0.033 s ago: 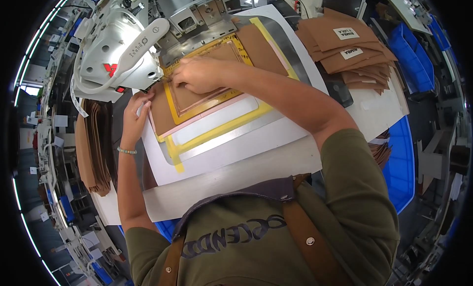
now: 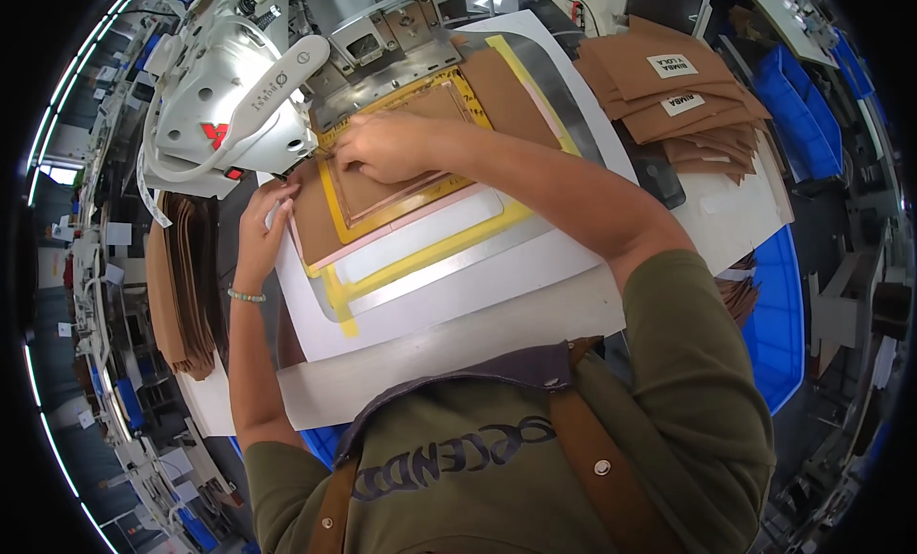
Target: Sewing rectangular leather labels onto flat leather panels using an automated sewing machine in a leather goods factory.
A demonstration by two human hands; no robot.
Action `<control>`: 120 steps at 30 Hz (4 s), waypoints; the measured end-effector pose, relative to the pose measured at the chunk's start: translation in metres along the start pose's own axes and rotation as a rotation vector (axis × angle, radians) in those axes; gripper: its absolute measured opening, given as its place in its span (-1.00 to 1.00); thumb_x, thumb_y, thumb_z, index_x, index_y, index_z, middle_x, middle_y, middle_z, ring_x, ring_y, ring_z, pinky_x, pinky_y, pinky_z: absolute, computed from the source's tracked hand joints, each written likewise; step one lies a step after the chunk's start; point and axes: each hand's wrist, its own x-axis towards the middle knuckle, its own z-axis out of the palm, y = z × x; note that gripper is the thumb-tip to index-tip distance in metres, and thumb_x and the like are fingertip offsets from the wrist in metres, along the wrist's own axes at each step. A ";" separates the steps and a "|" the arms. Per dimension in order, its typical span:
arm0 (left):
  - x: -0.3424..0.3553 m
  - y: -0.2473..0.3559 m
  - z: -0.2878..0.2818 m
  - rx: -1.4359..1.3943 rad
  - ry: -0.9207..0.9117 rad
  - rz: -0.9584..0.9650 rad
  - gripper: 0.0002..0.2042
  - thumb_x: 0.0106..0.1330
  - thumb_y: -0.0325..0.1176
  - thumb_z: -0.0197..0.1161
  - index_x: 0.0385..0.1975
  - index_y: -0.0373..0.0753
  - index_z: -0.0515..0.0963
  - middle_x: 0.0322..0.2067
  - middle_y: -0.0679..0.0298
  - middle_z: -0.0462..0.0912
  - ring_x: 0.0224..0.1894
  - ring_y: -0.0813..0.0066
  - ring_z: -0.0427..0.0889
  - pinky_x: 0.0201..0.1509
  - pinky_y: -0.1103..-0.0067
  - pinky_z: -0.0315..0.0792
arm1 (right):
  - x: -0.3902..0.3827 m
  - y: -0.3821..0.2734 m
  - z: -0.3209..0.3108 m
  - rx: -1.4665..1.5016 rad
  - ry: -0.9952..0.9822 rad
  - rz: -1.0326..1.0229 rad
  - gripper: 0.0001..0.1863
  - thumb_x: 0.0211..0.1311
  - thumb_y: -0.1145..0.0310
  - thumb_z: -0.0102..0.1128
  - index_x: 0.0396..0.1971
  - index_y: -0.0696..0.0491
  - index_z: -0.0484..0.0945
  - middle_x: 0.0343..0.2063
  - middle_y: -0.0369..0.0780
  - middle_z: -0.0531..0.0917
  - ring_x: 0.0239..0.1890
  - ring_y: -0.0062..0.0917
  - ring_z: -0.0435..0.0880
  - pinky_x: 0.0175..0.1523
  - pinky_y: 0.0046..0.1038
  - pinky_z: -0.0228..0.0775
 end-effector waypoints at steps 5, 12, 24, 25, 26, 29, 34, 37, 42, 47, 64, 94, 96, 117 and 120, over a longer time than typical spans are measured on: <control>-0.007 0.026 0.002 -0.073 -0.009 0.001 -0.75 0.51 -0.48 0.25 0.11 -0.28 0.72 0.19 0.06 0.71 0.25 0.08 0.66 0.35 0.35 0.50 | -0.007 -0.011 -0.003 0.012 0.015 -0.061 -0.68 0.33 0.44 0.28 0.06 0.07 0.74 0.18 -0.18 0.71 0.20 -0.21 0.61 0.35 -0.19 0.50; -0.002 0.075 0.007 -0.004 -0.055 0.146 -0.77 0.48 -0.49 0.28 0.07 -0.30 0.71 0.21 0.15 0.71 0.28 0.08 0.64 0.36 0.29 0.50 | -0.091 0.006 -0.083 -0.175 0.099 0.228 -0.68 0.43 0.44 0.22 0.12 0.08 0.72 0.13 -0.19 0.72 0.18 -0.30 0.65 0.29 -0.22 0.53; 0.022 0.093 0.054 0.235 -0.195 0.251 -0.52 0.51 -0.36 0.28 0.42 -0.17 0.52 0.52 0.15 0.43 0.53 -0.02 0.39 0.49 0.19 0.30 | -0.129 0.002 -0.047 -0.365 0.083 0.285 -0.56 0.47 0.46 0.17 0.31 0.08 0.61 0.40 -0.20 0.59 0.44 -0.29 0.50 0.50 -0.21 0.35; 0.023 0.092 0.057 0.236 -0.193 0.253 -0.52 0.51 -0.36 0.28 0.42 -0.17 0.52 0.52 0.15 0.43 0.53 -0.02 0.39 0.49 0.19 0.30 | -0.129 0.003 -0.045 -0.367 0.084 0.285 -0.56 0.47 0.46 0.17 0.31 0.08 0.61 0.40 -0.20 0.59 0.44 -0.29 0.50 0.50 -0.21 0.35; 0.024 0.091 0.059 0.253 -0.180 0.258 -0.51 0.50 -0.32 0.30 0.41 -0.16 0.52 0.50 0.14 0.45 0.51 -0.05 0.40 0.50 0.17 0.31 | -0.130 0.005 -0.040 -0.408 0.087 0.284 -0.54 0.45 0.47 0.18 0.31 0.08 0.61 0.40 -0.20 0.59 0.45 -0.30 0.49 0.50 -0.21 0.35; 0.022 0.088 0.061 0.273 -0.171 0.259 -0.50 0.49 -0.27 0.32 0.41 -0.16 0.53 0.48 0.13 0.47 0.49 -0.10 0.41 0.50 0.16 0.31 | -0.128 0.004 -0.035 -0.472 0.084 0.291 -0.52 0.41 0.48 0.21 0.32 0.08 0.60 0.41 -0.20 0.58 0.45 -0.33 0.49 0.48 -0.21 0.35; 0.022 0.087 0.057 0.265 -0.210 0.235 -0.51 0.53 -0.30 0.28 0.44 -0.19 0.50 0.53 0.18 0.42 0.55 -0.04 0.34 0.52 0.16 0.27 | -0.127 0.006 -0.038 -0.451 0.121 0.282 -0.46 0.35 0.50 0.25 0.34 0.12 0.57 0.39 -0.18 0.60 0.45 -0.33 0.50 0.47 -0.22 0.35; 0.024 0.086 0.056 0.238 -0.201 0.231 -0.52 0.52 -0.30 0.29 0.41 -0.22 0.52 0.50 0.18 0.47 0.54 -0.02 0.36 0.52 0.17 0.28 | -0.125 0.007 -0.038 -0.539 0.109 0.225 -0.51 0.33 0.48 0.25 0.27 0.14 0.58 0.33 -0.15 0.65 0.40 -0.32 0.55 0.41 -0.23 0.39; 0.029 0.089 0.053 0.233 -0.183 0.236 -0.53 0.51 -0.29 0.31 0.37 -0.23 0.54 0.44 0.16 0.53 0.47 -0.01 0.45 0.48 0.18 0.33 | -0.110 0.004 -0.039 -0.489 -0.007 0.266 -0.67 0.35 0.46 0.21 0.08 0.13 0.61 0.22 -0.12 0.69 0.26 -0.31 0.64 0.26 -0.26 0.45; 0.022 0.095 0.062 0.375 -0.151 0.228 -0.52 0.51 -0.24 0.31 0.38 -0.22 0.55 0.45 0.16 0.52 0.45 -0.03 0.47 0.44 0.20 0.35 | -0.119 0.001 -0.033 -0.532 0.077 0.235 -0.61 0.33 0.45 0.24 0.14 0.15 0.62 0.21 -0.13 0.69 0.25 -0.32 0.64 0.24 -0.28 0.46; 0.027 0.089 0.056 0.402 -0.112 0.228 -0.45 0.43 -0.20 0.37 0.37 -0.27 0.53 0.41 0.04 0.52 0.39 -0.17 0.50 0.32 0.14 0.43 | -0.106 0.017 -0.040 -0.467 0.120 0.157 -0.57 0.25 0.44 0.25 0.11 0.24 0.65 0.15 -0.06 0.70 0.17 -0.22 0.66 0.20 -0.23 0.56; 0.019 0.103 0.060 0.343 -0.187 0.145 -0.49 0.55 -0.15 0.28 0.39 -0.27 0.52 0.46 0.06 0.47 0.45 -0.17 0.43 0.50 0.17 0.38 | -0.055 -0.011 -0.013 -0.494 0.180 0.004 -0.81 0.22 0.33 0.34 -0.20 0.06 0.73 -0.10 -0.27 0.76 -0.06 -0.37 0.68 0.01 -0.36 0.63; 0.016 0.100 0.059 0.366 -0.176 0.149 -0.50 0.56 -0.15 0.27 0.38 -0.29 0.52 0.45 0.04 0.48 0.45 -0.16 0.43 0.50 0.18 0.38 | -0.052 -0.014 -0.011 -0.481 0.096 0.045 -0.76 0.30 0.32 0.37 -0.08 0.07 0.74 0.04 -0.25 0.78 0.00 -0.38 0.69 0.08 -0.36 0.62; 0.010 0.074 0.051 0.191 -0.030 0.180 -0.59 0.49 -0.40 0.28 0.27 -0.41 0.53 0.32 -0.02 0.57 0.33 -0.05 0.51 0.46 0.21 0.41 | -0.024 -0.042 -0.006 -0.344 0.085 -0.004 -0.66 0.30 0.26 0.40 0.01 0.09 0.74 0.04 -0.23 0.77 0.00 -0.35 0.69 0.10 -0.35 0.62; 0.009 0.073 0.047 0.206 -0.020 0.158 -0.61 0.50 -0.40 0.27 0.26 -0.41 0.53 0.29 0.00 0.59 0.32 -0.04 0.51 0.46 0.21 0.41 | -0.040 -0.046 -0.019 -0.284 0.088 0.044 -0.65 0.35 0.24 0.38 0.06 0.06 0.72 0.13 -0.23 0.75 0.10 -0.33 0.69 0.19 -0.33 0.60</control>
